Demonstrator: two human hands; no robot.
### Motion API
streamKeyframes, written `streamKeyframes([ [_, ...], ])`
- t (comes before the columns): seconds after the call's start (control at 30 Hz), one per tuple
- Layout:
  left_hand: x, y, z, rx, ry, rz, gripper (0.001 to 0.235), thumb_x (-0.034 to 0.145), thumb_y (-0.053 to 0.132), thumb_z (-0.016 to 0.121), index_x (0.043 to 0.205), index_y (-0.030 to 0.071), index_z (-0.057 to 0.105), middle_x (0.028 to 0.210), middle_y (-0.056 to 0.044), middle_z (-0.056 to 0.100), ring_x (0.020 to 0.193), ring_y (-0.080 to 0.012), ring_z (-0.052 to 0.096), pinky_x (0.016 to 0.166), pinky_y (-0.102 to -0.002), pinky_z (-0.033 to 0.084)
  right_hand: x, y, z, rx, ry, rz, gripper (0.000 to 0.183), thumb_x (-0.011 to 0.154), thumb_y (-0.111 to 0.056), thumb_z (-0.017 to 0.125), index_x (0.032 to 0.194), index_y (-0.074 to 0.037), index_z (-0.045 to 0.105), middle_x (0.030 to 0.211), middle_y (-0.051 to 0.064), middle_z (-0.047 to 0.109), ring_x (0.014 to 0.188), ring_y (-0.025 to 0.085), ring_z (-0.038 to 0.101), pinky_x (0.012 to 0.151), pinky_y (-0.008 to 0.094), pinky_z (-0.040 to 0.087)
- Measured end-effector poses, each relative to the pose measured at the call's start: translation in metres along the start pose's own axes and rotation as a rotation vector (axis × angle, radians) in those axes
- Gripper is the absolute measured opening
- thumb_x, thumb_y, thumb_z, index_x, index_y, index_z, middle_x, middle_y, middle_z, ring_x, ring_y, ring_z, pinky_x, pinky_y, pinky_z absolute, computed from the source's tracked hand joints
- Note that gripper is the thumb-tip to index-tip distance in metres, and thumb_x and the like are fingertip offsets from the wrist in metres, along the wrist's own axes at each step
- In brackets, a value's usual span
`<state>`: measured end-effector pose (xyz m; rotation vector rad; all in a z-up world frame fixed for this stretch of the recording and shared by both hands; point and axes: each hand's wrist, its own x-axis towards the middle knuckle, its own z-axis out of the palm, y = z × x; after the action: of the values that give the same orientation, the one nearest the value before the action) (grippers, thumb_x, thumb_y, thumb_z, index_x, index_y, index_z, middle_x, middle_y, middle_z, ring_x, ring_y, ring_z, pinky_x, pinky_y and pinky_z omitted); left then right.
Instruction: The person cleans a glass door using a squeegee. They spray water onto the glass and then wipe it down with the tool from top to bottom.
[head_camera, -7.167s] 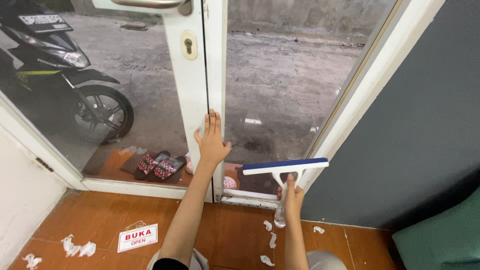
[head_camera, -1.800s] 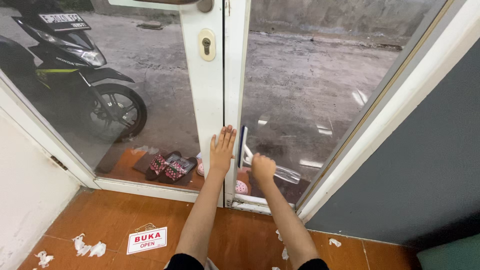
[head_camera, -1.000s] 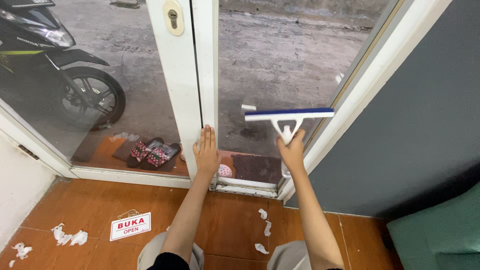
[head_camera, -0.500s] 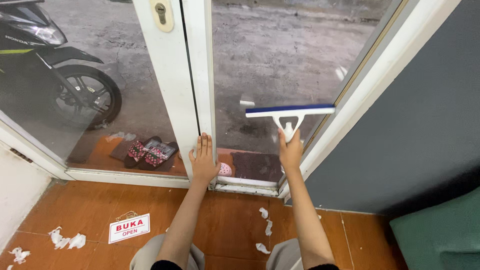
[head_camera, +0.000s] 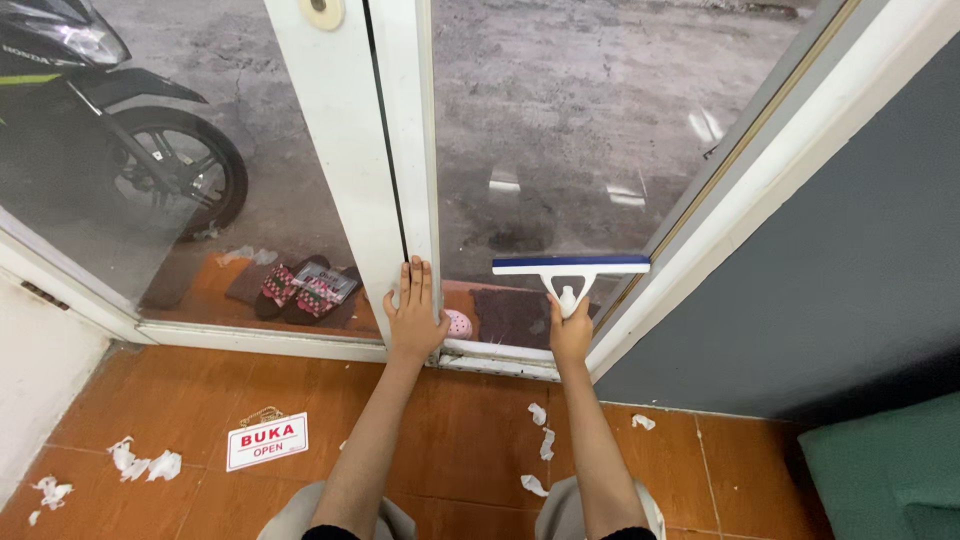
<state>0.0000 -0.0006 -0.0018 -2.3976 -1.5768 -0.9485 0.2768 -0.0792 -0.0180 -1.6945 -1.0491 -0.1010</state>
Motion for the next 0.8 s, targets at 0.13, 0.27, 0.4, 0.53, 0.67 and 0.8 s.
streamKeyframes([
  [0.13,-0.008,0.000,-0.003,-0.017,-0.031,-0.006,0.100,0.076,0.028,0.065,0.163,0.006,0.020,0.172,-0.011,0.013,0.158,-0.0248,0.015,0.113,-0.055,0.020,-0.038,0.023,0.008,-0.099,-0.150,0.286,0.051,0.093,-0.045,0.069,0.117,-0.001,0.059,0.089,0.025,0.073,0.083,0.044,0.071,0.071,0.053,0.053],
  [0.27,-0.008,-0.008,-0.007,0.010,-0.080,0.011,0.099,0.077,0.028,0.064,0.163,0.010,0.019,0.172,-0.007,0.012,0.158,-0.0237,0.013,0.113,-0.056,0.019,-0.061,0.038,0.013,-0.125,-0.225,0.335,0.053,0.094,-0.050,0.066,0.109,0.000,0.059,0.092,0.023,0.074,0.086,0.041,0.074,0.074,0.051,0.055],
  [0.4,-0.010,-0.010,-0.007,0.018,-0.119,0.021,0.099,0.078,0.028,0.064,0.163,0.011,0.018,0.172,-0.007,0.010,0.157,-0.0240,0.012,0.113,-0.057,0.019,-0.062,0.029,0.010,-0.075,-0.162,0.261,0.046,0.098,-0.044,0.068,0.107,0.001,0.062,0.089,0.022,0.074,0.080,0.037,0.072,0.070,0.048,0.054],
  [0.53,-0.010,-0.009,-0.008,0.001,-0.101,0.023,0.098,0.081,0.028,0.063,0.165,0.012,0.016,0.173,-0.007,0.009,0.159,-0.0242,0.011,0.114,-0.057,0.019,-0.030,-0.016,0.004,0.096,-0.205,0.327,0.033,0.101,-0.033,0.063,0.110,-0.001,0.062,0.077,0.010,0.072,0.055,0.020,0.061,0.047,0.037,0.049],
  [0.67,-0.009,-0.011,-0.007,0.012,-0.146,0.027,0.099,0.080,0.028,0.065,0.164,0.012,0.015,0.173,-0.007,0.008,0.158,-0.0248,0.011,0.113,-0.058,0.019,0.006,-0.055,-0.006,0.310,-0.053,0.202,0.033,0.102,-0.027,0.065,0.119,0.001,0.060,0.070,0.005,0.065,0.054,0.008,0.057,0.045,0.027,0.045],
  [0.8,-0.013,-0.015,-0.009,-0.005,-0.106,0.066,0.098,0.081,0.027,0.066,0.165,0.013,0.016,0.173,-0.006,0.009,0.158,-0.0241,0.012,0.113,-0.058,0.020,0.006,-0.040,0.010,0.387,0.009,0.140,0.032,0.105,-0.028,0.063,0.116,0.002,0.058,0.071,0.004,0.063,0.056,0.007,0.057,0.047,0.027,0.046],
])
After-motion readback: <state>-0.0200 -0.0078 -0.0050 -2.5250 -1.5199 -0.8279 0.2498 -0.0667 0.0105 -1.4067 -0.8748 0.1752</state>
